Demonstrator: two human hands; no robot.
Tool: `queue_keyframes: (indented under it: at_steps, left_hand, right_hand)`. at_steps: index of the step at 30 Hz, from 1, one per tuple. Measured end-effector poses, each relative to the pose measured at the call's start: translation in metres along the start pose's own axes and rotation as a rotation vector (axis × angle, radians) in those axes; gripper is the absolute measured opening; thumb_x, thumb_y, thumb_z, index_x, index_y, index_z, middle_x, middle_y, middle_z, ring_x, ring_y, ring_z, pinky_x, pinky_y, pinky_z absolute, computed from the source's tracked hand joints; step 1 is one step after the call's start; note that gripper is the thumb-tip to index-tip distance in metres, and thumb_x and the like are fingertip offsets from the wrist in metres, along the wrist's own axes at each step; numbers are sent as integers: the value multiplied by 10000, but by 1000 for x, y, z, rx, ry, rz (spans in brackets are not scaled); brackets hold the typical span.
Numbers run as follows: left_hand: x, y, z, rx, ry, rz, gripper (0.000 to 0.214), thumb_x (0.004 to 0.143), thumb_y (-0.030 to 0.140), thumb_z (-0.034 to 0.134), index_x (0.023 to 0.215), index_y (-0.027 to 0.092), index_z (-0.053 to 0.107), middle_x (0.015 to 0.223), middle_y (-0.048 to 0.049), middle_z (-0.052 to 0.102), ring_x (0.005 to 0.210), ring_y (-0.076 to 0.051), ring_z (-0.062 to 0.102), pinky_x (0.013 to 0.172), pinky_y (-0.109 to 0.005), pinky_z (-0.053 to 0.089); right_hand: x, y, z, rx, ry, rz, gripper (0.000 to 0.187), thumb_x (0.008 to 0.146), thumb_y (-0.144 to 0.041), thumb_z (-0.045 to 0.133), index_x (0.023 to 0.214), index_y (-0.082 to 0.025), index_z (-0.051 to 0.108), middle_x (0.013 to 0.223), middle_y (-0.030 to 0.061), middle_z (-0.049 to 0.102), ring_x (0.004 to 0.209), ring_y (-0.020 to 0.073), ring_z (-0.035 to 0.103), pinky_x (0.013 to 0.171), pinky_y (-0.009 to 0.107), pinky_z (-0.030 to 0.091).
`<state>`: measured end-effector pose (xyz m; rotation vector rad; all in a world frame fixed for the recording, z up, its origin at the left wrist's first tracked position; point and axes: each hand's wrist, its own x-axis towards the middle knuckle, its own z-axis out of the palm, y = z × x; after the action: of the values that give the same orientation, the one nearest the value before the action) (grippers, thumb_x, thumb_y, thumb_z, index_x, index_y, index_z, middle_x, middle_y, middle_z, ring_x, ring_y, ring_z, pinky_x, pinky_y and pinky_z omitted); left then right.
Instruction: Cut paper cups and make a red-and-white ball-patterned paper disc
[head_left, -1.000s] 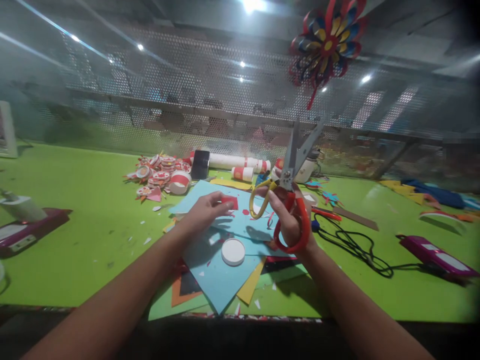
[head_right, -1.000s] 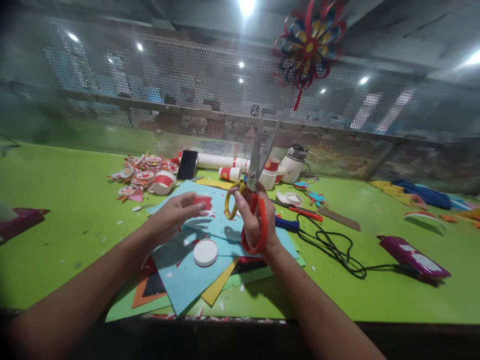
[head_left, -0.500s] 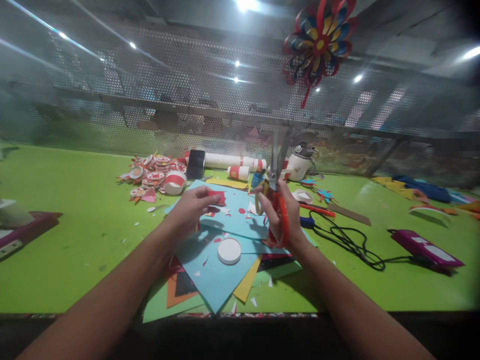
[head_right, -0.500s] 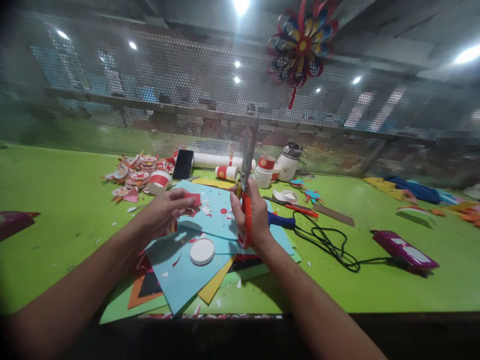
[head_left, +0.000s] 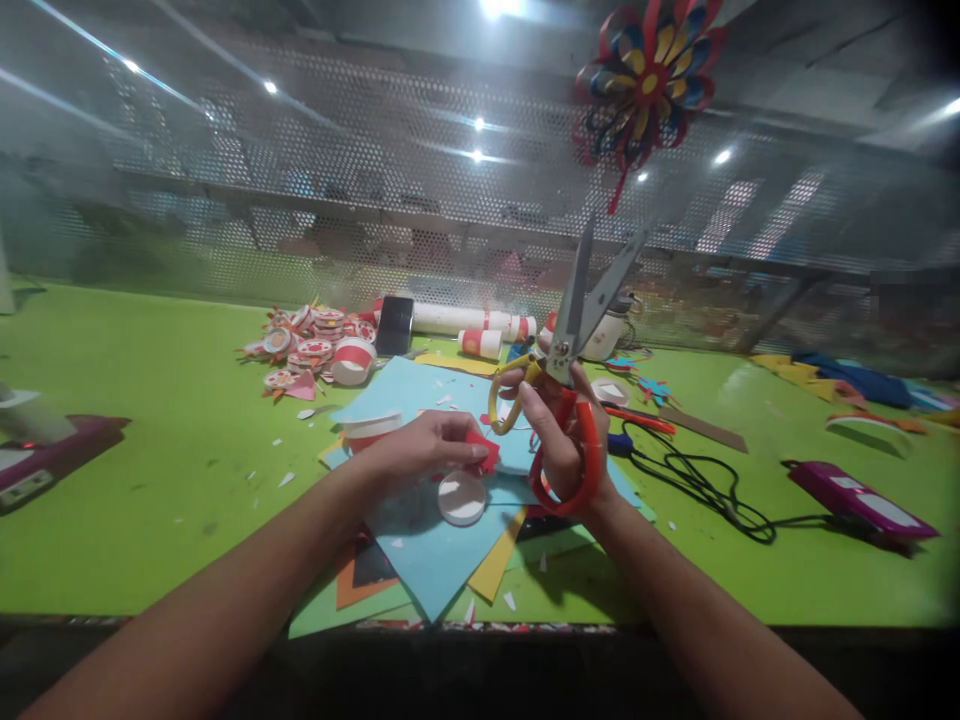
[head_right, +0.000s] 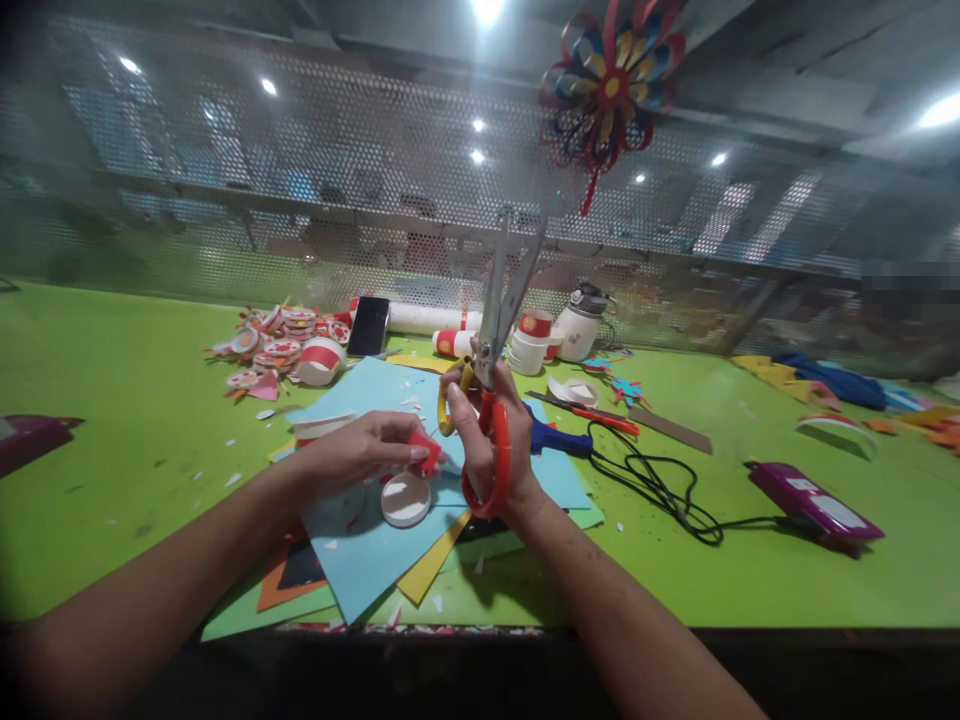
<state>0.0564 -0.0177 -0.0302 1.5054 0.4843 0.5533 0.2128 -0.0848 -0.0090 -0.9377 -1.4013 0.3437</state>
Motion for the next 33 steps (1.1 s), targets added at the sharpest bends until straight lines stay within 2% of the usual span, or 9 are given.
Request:
queue_keyframes:
  at_steps: [3,8,11,16,20,22,25,29,33]
  left_hand:
    - [0,3,-6,18,61,17,124,745,264,660,715,147,635,638,-27,621,548,-112,530,541,-231,390]
    - [3,9,-18,19,326,152,138,702,251,709,692,144,623,731,-72,679,722,-176,631,708,-301,471]
    - [3,11,-20,-5,378,184,157,696,252,716,692,139,607,710,-61,675,685,-163,633,693,-295,474]
    - [0,14,-20,-8,428,229,175,688,275,712,709,142,600,711,-46,666,705,-177,638,721,-317,477]
    - [1,11,-20,329,427,220,125,723,283,670,720,159,651,909,-92,673,867,-210,614,798,-335,452]
    - [2,11,-19,471,490,285,111,702,268,682,662,172,644,990,-92,643,975,-231,580,849,-339,433]
    - [-1,15,-18,500,549,347,140,686,279,693,625,172,626,1025,-91,616,1038,-247,551,862,-336,427]
    - [-6,22,-17,393,362,227,169,707,318,668,647,174,604,844,-70,661,807,-217,602,681,-297,444]
    - [-5,18,-17,742,431,190,187,741,302,628,616,204,530,547,-4,591,551,-175,534,541,-262,325]
  right_hand:
    - [3,4,-3,-60,29,9,230,879,-310,511,1102,-254,509,994,47,618,821,177,604,738,333,508]
    - [8,10,-8,-246,16,-7,201,863,-308,528,1048,-232,528,865,12,613,729,160,584,684,303,479]
    - [9,15,-9,-284,-8,33,243,862,-340,530,1074,-220,533,812,7,606,695,156,571,674,306,480]
    - [10,19,-9,-116,-105,266,294,824,-460,556,970,-205,547,732,11,592,643,167,603,613,314,507]
    - [14,16,-13,37,-150,510,347,736,-507,636,776,-178,531,698,24,591,644,180,628,545,285,497]
    - [13,13,-17,60,-170,587,355,707,-496,668,738,-173,523,677,20,595,619,165,616,535,274,489]
    - [6,7,-25,-34,-265,625,339,722,-489,654,717,-175,526,624,4,584,536,132,568,483,251,459]
    - [-11,-1,-35,-129,-406,661,355,711,-477,663,629,-199,458,512,-46,484,439,102,483,411,230,406]
    - [-23,-7,-44,-226,-414,681,327,667,-427,718,644,-204,480,484,-51,491,423,112,496,398,226,392]
